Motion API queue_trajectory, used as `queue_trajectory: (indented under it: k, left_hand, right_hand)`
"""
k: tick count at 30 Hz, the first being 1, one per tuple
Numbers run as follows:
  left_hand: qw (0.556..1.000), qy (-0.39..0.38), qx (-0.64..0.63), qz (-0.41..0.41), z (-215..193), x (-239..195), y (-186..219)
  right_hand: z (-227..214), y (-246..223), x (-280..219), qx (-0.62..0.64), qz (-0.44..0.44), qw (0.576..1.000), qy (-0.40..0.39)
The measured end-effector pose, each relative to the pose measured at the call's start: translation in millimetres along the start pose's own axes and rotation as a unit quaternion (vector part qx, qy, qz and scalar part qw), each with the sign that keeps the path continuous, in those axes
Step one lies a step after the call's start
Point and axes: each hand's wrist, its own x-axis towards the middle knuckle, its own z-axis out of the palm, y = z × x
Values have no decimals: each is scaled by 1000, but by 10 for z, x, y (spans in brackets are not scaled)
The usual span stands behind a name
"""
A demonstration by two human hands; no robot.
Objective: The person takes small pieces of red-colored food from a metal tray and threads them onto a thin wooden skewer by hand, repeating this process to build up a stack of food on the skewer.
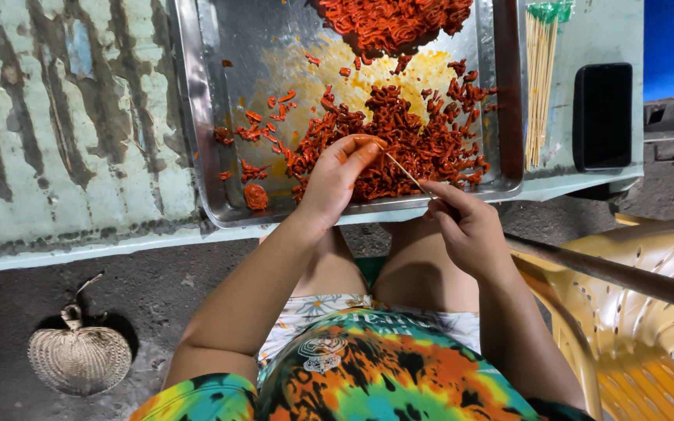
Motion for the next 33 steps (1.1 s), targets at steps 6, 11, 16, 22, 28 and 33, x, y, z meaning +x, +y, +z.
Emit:
queue_trajectory:
  k: [6,11,16,22,28,33]
  left_hand:
    - [1000,29,8,6,72,36,-40]
    - [998,52,4,38,56,29,14]
    - [997,48,-50,28,56,33,69]
    - [996,49,-63,26,32,13,52]
    - [989,50,-137,-3,-3,11,70]
    - [989,30,-143,-24,12,2,103]
  right_hand:
    - [-21,18,-20,-12,1,1000,0]
    - [-30,22,-45,-20,0,1000,-12]
    - [-39,22,-51,-23,-20,999,-11]
    - [-28,-5,-80,7,-1,1000,-31]
    - [-42,-52,-113,-12,-19,999,-33]
    - [-41,-94,-98,-34,-28,999,-24]
